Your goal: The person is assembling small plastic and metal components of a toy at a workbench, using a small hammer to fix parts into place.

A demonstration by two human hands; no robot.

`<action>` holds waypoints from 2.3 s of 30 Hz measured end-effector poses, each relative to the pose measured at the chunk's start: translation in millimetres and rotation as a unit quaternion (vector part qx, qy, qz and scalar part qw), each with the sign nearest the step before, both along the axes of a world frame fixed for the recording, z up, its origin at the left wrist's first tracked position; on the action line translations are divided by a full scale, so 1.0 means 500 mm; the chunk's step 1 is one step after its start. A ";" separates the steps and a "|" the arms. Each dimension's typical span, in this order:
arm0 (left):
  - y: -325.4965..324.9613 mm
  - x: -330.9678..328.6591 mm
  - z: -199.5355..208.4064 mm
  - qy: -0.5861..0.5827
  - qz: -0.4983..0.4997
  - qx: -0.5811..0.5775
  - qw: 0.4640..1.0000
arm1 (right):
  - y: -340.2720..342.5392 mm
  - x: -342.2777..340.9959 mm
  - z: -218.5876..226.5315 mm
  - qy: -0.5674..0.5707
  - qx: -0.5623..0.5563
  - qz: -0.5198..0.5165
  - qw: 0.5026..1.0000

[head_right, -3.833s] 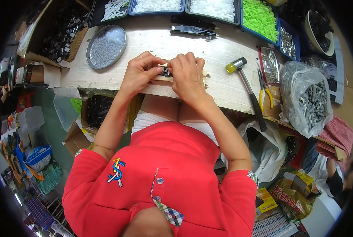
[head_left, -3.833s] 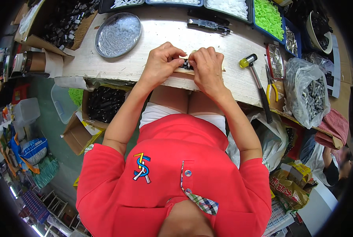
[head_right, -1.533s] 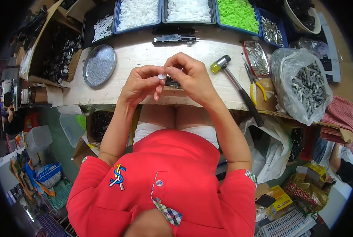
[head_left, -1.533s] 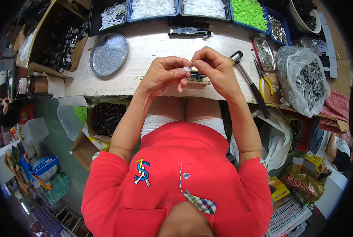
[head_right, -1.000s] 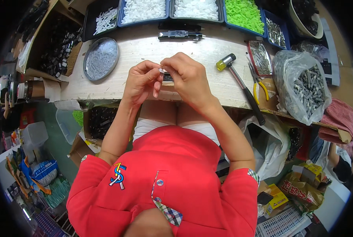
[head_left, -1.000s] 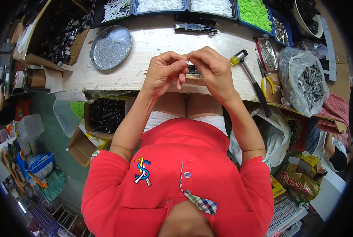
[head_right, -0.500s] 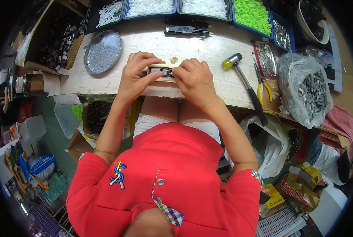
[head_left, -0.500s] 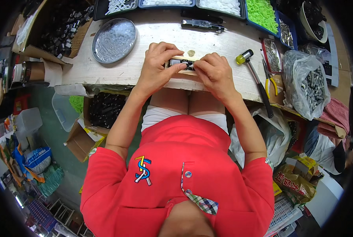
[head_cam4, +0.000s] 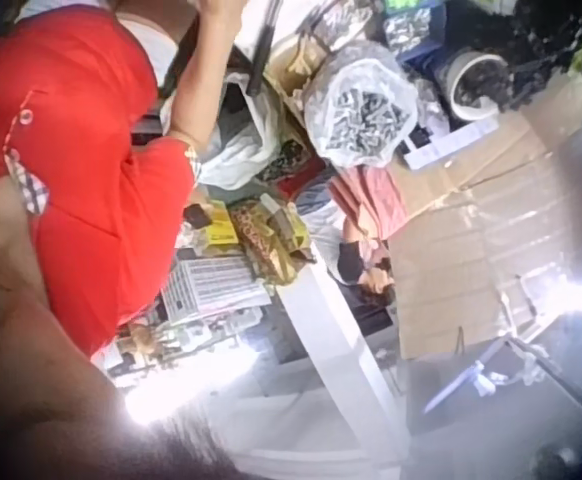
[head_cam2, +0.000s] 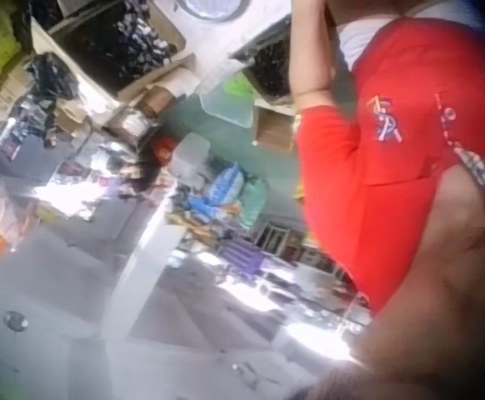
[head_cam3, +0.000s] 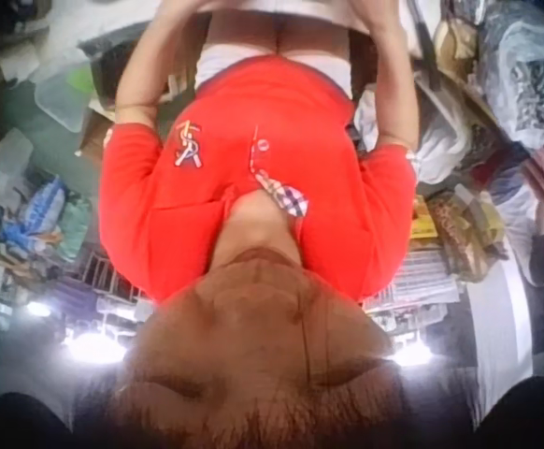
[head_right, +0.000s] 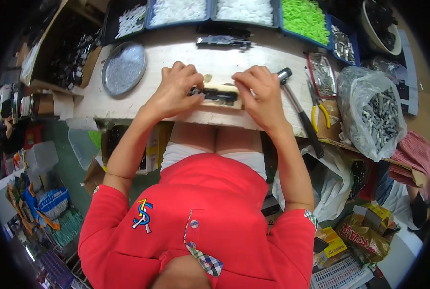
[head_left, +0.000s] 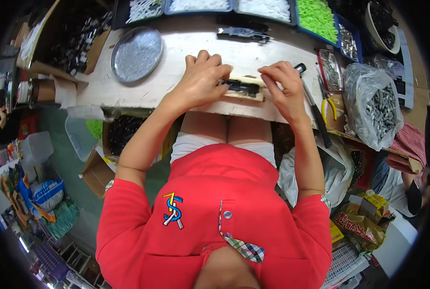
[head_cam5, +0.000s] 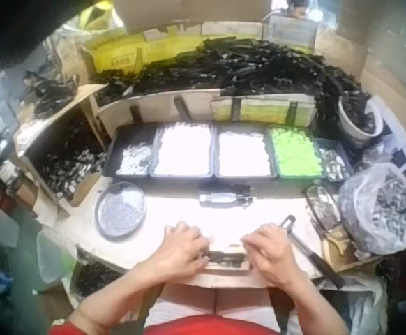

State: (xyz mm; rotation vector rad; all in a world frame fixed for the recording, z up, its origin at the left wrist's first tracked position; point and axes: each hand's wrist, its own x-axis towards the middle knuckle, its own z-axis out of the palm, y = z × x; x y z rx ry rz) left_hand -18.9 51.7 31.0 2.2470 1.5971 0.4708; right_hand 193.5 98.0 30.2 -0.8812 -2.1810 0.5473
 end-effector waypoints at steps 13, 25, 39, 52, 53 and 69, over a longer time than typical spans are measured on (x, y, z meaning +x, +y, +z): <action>0.422 0.271 0.041 0.065 -0.100 0.216 0.969 | 0.150 0.248 -0.023 -0.273 -0.040 -0.333 0.902; 0.492 0.317 0.049 0.093 -0.126 0.060 0.986 | 0.184 0.263 -0.029 -0.341 -0.031 -0.310 0.887; 0.346 0.171 0.067 -0.654 -0.016 -0.246 0.715 | 0.162 0.289 -0.035 -0.181 -0.003 -0.302 0.936; 0.027 0.097 -0.047 -0.813 -0.015 -0.280 0.510 | 0.013 0.015 0.051 0.324 -0.459 0.042 0.826; 0.020 0.094 -0.049 -0.820 -0.016 -0.277 0.500 | 0.010 0.006 0.049 0.323 -0.460 0.044 0.826; -0.008 0.085 -0.061 -0.863 0.009 -0.194 0.467 | -0.019 -0.055 0.033 0.329 -0.486 0.033 0.809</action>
